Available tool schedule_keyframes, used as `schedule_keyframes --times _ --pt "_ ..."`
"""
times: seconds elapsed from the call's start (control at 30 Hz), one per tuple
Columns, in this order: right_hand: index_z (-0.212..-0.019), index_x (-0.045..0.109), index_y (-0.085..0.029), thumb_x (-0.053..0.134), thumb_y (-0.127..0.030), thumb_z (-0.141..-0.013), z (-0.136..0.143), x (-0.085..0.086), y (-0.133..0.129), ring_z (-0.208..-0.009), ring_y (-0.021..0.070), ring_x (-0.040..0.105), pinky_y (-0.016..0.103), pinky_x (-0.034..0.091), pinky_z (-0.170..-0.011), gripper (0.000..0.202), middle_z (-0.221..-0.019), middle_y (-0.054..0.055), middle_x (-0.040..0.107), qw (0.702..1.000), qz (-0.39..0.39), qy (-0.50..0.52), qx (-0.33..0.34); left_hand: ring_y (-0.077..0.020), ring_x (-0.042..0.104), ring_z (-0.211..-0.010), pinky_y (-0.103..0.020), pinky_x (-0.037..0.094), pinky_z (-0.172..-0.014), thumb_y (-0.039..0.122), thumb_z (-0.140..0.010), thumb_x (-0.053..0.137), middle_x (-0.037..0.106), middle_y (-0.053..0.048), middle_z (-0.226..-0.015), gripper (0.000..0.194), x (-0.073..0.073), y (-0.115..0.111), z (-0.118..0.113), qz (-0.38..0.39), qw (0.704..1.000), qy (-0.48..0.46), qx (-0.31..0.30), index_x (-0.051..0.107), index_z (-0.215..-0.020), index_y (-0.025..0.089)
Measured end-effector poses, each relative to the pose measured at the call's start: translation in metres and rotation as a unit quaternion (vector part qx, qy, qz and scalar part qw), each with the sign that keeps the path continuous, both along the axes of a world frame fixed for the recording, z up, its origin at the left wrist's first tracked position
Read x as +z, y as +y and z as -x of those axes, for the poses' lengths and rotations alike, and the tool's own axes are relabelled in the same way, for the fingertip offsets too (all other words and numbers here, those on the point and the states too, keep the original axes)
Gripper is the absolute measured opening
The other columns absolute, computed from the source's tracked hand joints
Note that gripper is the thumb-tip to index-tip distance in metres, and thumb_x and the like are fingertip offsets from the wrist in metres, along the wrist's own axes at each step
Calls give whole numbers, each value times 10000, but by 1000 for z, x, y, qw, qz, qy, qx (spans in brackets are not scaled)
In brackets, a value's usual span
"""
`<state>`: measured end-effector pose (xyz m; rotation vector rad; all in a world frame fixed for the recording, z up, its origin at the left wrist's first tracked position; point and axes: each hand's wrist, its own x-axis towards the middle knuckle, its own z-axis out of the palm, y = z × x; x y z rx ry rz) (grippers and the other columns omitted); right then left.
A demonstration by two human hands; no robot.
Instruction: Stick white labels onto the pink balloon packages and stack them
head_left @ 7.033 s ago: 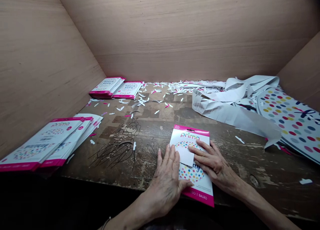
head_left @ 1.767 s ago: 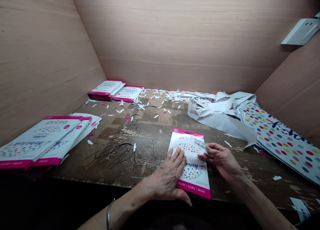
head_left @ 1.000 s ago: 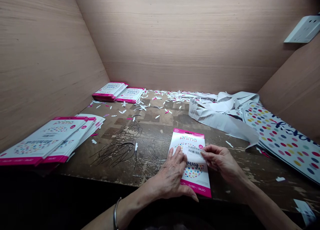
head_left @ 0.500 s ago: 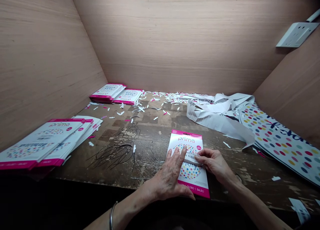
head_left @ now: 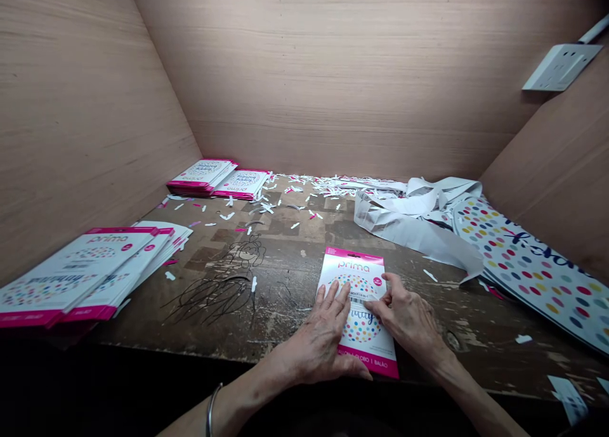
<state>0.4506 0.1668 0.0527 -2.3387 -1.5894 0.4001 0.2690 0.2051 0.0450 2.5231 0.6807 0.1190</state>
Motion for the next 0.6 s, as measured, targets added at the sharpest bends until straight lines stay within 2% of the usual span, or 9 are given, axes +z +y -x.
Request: schedule_keyframes --times 0.1,0.2,0.23,0.3,0.37,0.4,0.47,0.53,0.6 --pt "-1213 484 -200 561 -360 -789 3 -3 -7 -736 219 600 292 388 -565 460 -778 48 655 992 -41 -114 25 -340 -76 -1309 -549 61 -1057 740 -655 489 72 -245 -1432 1089 1 1 0 -10 1000 25 -7 137 -1371 -1" --pt "-1178 550 -249 565 -322 -803 1 -5 -13 -940 283 546 381 413 -709 382 -1096 117 607 962 -139 -226 56 -351 -65 -1308 -556 58 -1051 753 -647 479 76 -271 -1420 1108 2 1 -1 -22 999 35 -16 160 -1354 -38" --pt "-1164 566 -264 551 -303 -814 -1 -6 -15 -1022 307 509 434 393 -787 353 -1200 113 557 950 -171 -247 90 -354 -65 -1308 -561 60 -1048 760 -634 484 75 -282 -1415 1129 2 1 -1 -25 999 31 -21 153 -1352 -45" --pt "-1213 528 -278 497 -282 -847 -4 -7 -18 -1170 304 415 497 300 -931 367 -1317 74 471 921 -199 -246 227 -357 -72 -1305 -571 71 -1042 769 -605 504 63 -296 -1409 1169 -1 1 0 -31 999 20 -30 121 -1359 -39" --pt "-1338 372 -234 422 -303 -885 -6 -11 -22 -1253 236 343 472 196 -1034 461 -1372 61 402 884 -172 -209 382 -353 -77 -1305 -573 76 -1040 771 -592 515 57 -299 -1409 1186 -6 1 1 -37 999 6 -38 93 -1369 -19" --pt "-1382 278 -199 384 -320 -900 -6 -14 -24 -1272 205 320 450 156 -1061 509 -1396 69 360 872 -149 -192 425 -348 -76 -1307 -569 71 -1042 770 -597 511 60 -296 -1411 1177 -8 1 2 -41 998 -2 -42 89 -1372 -9" --pt "-1410 168 -153 334 -349 -914 -7 -20 -28 -1293 183 291 441 82 -1084 559 -1424 89 292 878 -120 -181 426 -341 -72 -1311 -556 58 -1049 767 -615 498 70 -288 -1415 1154 -12 0 3 -56 997 -20 -48 93 -1374 -1" --pt "-1413 159 -173 329 -370 -912 -9 -27 -33 -1293 198 295 469 26 -1081 564 -1424 86 287 888 -128 -193 396 -353 -69 -1309 -546 61 -1052 764 -615 503 75 -291 -1414 1159 -11 -3 5 -86 995 -31 -51 95 -1370 -14" --pt "-1415 158 -190 357 -383 -896 -11 -35 -38 -1266 222 347 483 42 -1074 588 -1404 85 327 884 -160 -211 386 -375 -37 -1308 -525 93 -1056 747 -612 531 98 -305 -1407 1167 -8 -10 7 -140 989 -19 -49 110 -1357 -45"
